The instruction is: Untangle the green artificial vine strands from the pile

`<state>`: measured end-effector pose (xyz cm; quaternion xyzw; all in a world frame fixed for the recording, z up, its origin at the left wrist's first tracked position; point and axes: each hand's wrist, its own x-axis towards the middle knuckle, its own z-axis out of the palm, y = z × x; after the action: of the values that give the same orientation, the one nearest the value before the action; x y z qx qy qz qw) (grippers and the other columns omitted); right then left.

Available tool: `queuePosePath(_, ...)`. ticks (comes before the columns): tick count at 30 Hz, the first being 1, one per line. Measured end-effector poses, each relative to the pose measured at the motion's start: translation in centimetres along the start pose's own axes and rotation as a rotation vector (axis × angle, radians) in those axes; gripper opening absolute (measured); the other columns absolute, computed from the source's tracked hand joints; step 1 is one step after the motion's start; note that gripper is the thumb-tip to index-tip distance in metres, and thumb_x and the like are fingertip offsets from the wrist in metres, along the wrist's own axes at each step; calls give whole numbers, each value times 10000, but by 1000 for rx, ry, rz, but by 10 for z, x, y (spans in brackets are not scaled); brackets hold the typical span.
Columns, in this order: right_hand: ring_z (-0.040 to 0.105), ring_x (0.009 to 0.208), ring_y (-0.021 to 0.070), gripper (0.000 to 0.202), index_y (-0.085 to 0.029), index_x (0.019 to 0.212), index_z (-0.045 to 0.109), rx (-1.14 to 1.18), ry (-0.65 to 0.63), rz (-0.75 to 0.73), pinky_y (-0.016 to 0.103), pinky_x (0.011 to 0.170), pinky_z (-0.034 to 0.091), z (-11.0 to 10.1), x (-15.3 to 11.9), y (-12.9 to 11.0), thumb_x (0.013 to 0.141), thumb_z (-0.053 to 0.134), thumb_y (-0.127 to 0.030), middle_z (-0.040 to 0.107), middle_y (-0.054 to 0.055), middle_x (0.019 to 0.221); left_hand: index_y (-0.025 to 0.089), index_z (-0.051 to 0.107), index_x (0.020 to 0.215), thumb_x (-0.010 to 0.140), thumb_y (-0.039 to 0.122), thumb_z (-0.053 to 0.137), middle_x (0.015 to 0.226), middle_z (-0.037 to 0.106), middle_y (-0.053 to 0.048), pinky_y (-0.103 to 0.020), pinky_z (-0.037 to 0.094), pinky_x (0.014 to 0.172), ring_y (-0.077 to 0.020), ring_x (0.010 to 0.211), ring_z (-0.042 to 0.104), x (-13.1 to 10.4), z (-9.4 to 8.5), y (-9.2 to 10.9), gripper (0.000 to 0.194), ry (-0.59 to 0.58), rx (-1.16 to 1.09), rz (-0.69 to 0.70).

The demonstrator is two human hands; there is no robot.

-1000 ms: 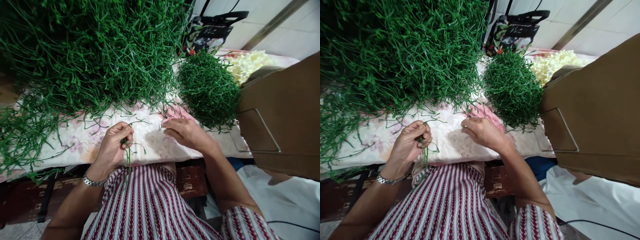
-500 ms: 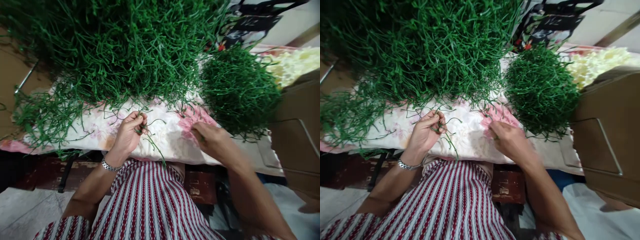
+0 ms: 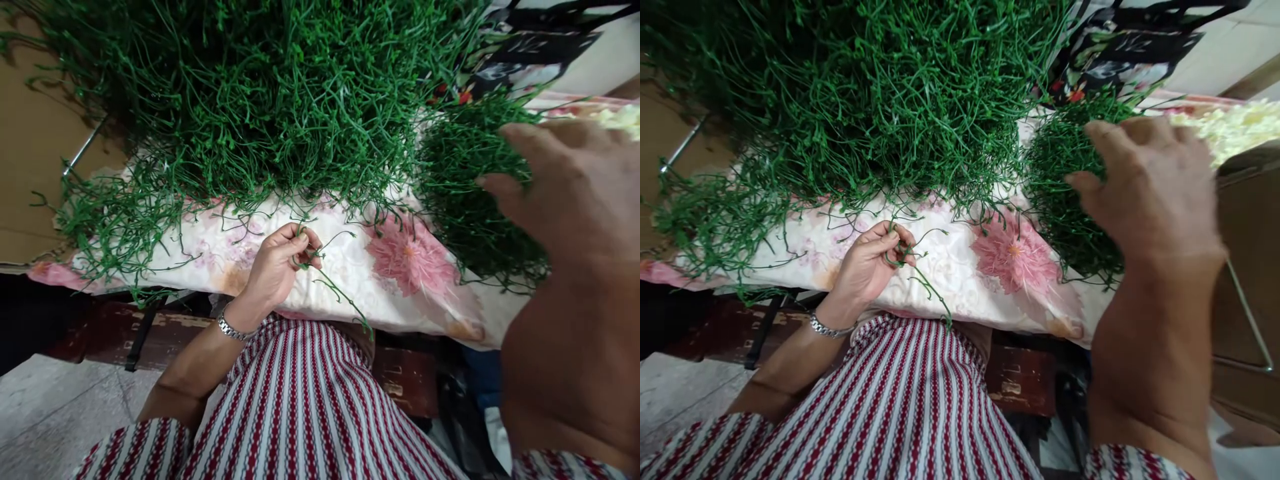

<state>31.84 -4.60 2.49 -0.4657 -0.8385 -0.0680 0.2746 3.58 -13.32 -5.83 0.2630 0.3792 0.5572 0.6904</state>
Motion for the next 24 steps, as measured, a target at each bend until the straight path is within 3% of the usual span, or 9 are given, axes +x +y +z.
queuePosePath(1,498,1141,268,417,-207,1204,543,-53,-60,5,406,922,385,9,0,-13,826,532,-382,566,101,1193,134,571,717,757,180,572,738,566,-11,-217,491,564,-79,603,525,-1,2,-1,61,4,5,5)
queuePosePath(3,543,1079,206,352,-189,1135,580,137,-143,-155,336,927,446,32,-9,-50,829,547,-360,597,98,1134,137,578,715,755,185,580,732,571,-8,-215,487,557,-77,597,512,-1,7,-3,63,-3,4,12)
queuePosePath(5,493,1156,231,423,-168,1169,534,324,-207,-240,417,983,420,59,-22,-89,818,555,-404,573,105,1176,142,588,710,751,196,594,693,571,4,-189,464,548,-69,588,505,-2,12,-6,68,-8,5,36)
queuePosePath(8,543,1089,210,438,-144,1234,450,510,-208,-178,402,930,464,88,-40,-125,864,491,-375,586,118,1154,142,605,669,729,185,627,626,567,24,-141,424,549,-47,576,503,-2,15,-12,77,39,40,135)
queuePosePath(11,589,1004,159,345,-147,1221,441,659,-219,-25,303,857,501,96,-50,-134,893,437,-255,599,97,1134,137,645,676,713,185,648,639,603,13,-137,432,566,-46,585,520,-3,13,-16,61,85,124,187)
queuePosePath(15,605,926,142,305,-146,1184,468,658,-268,59,263,786,503,95,-55,-133,886,422,-195,620,80,1068,144,669,752,721,275,650,671,605,-5,-171,446,502,-71,562,526,-6,8,-18,136,66,173,128)
queuePosePath(20,586,779,156,213,-112,1026,553,472,-191,-6,279,694,479,96,-58,-131,882,407,-169,629,87,849,159,647,803,751,348,616,581,495,25,-149,328,370,-55,458,467,-11,8,-18,199,82,145,49)
queuePosePath(24,538,676,128,154,-131,849,556,456,-101,-61,238,618,433,94,-58,-129,890,415,-177,580,47,710,189,629,937,722,298,655,672,542,17,-119,294,395,-28,493,433,-13,6,-19,242,96,126,2)
